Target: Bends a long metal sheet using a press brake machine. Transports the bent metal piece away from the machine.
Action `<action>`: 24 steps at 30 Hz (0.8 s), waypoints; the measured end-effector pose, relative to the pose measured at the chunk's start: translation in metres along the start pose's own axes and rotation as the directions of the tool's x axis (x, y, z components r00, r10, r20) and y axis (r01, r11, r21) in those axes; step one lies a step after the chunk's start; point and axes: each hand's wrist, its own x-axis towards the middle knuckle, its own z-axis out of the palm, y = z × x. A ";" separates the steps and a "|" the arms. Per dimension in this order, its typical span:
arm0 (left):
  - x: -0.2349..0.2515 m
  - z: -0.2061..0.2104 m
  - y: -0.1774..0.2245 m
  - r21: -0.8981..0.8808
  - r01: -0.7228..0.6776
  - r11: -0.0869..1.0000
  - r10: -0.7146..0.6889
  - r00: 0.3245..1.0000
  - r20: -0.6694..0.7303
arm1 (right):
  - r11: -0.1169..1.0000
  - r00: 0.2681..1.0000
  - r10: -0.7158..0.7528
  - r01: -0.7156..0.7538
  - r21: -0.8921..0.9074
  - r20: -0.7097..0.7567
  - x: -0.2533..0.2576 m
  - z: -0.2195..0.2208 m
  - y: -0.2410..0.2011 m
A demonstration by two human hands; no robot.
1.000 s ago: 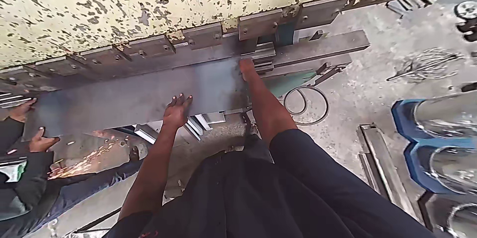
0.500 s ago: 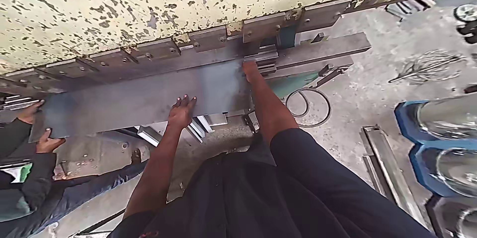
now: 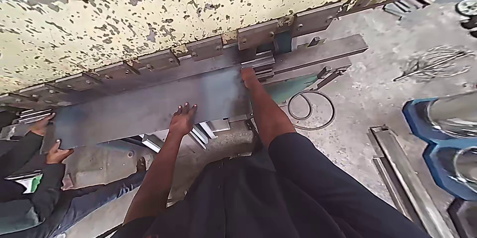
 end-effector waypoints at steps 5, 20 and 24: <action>0.000 0.008 -0.004 -0.003 -0.013 1.000 0.013 0.999 -0.030 | 0.996 1.000 0.003 -0.002 0.090 -0.010 0.001 0.003 0.005; -0.001 0.000 0.001 0.000 0.013 1.000 -0.013 1.000 -0.009 | 0.999 0.999 -0.031 0.031 0.039 0.015 0.005 0.000 0.005; -0.001 -0.003 0.001 0.000 0.011 1.000 -0.011 1.000 -0.009 | 0.998 0.999 -0.031 0.030 0.055 0.010 0.004 -0.001 0.004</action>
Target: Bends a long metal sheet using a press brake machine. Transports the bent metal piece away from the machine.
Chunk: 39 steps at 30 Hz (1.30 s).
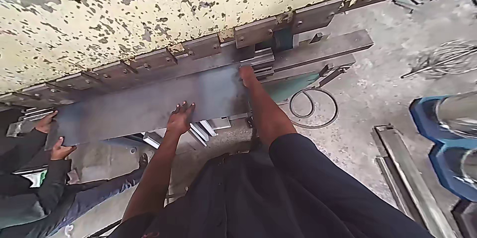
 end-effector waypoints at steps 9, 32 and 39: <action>-0.001 -0.003 0.000 0.018 -0.004 1.000 0.004 1.000 0.007 | 0.999 0.999 0.036 -0.036 -0.017 -0.007 -0.002 0.000 -0.004; -0.005 -0.015 -0.004 -0.187 -0.008 0.982 0.017 0.999 0.045 | 0.945 0.997 -0.075 0.063 -0.321 -0.025 -0.033 -0.010 -0.013; -0.013 -0.007 -0.003 -0.209 -0.009 0.978 0.004 1.000 -0.025 | 0.999 1.000 -0.013 0.013 -0.031 -0.016 -0.101 -0.059 0.052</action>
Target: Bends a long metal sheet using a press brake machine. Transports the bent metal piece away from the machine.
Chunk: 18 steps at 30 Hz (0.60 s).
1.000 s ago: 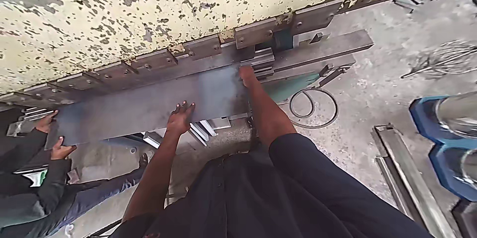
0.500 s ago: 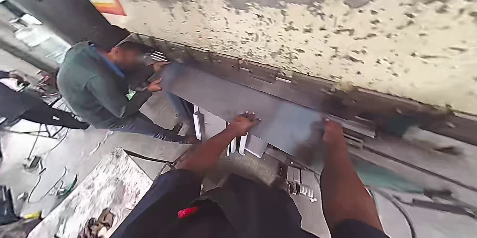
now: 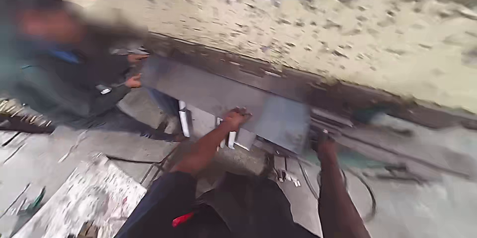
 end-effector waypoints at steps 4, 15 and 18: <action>0.015 0.015 -0.003 0.069 -0.057 0.996 0.060 0.997 -0.052 | 0.980 0.983 0.183 -0.184 0.069 0.028 -0.044 -0.033 0.117; 0.015 0.013 -0.005 0.155 -0.031 0.987 0.034 0.999 -0.021 | 0.642 0.674 0.727 -0.602 -0.475 0.129 -0.200 -0.064 0.347; 0.015 0.013 -0.005 0.181 -0.032 0.983 0.033 0.999 -0.006 | 0.627 0.643 0.752 -0.628 -0.461 0.146 -0.209 -0.062 0.350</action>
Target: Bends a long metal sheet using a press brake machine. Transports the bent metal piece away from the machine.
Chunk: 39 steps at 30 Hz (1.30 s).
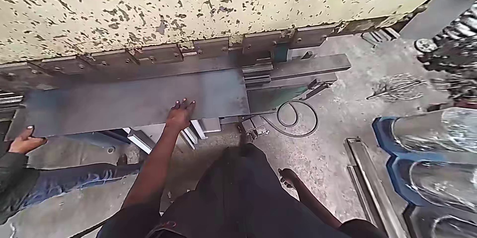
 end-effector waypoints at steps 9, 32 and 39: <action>0.000 -0.002 0.001 0.002 0.009 1.000 -0.009 1.000 -0.013 | 0.980 0.987 -0.135 0.146 0.138 -0.089 -0.006 -0.025 -0.049; -0.002 -0.001 0.001 0.011 0.011 1.000 -0.010 1.000 -0.024 | 0.992 0.996 -0.080 0.084 0.097 -0.047 -0.003 -0.007 -0.028; -0.001 -0.002 0.001 0.023 0.006 1.000 -0.006 1.000 -0.006 | 0.989 0.991 -0.114 0.120 0.090 -0.065 -0.003 -0.007 -0.035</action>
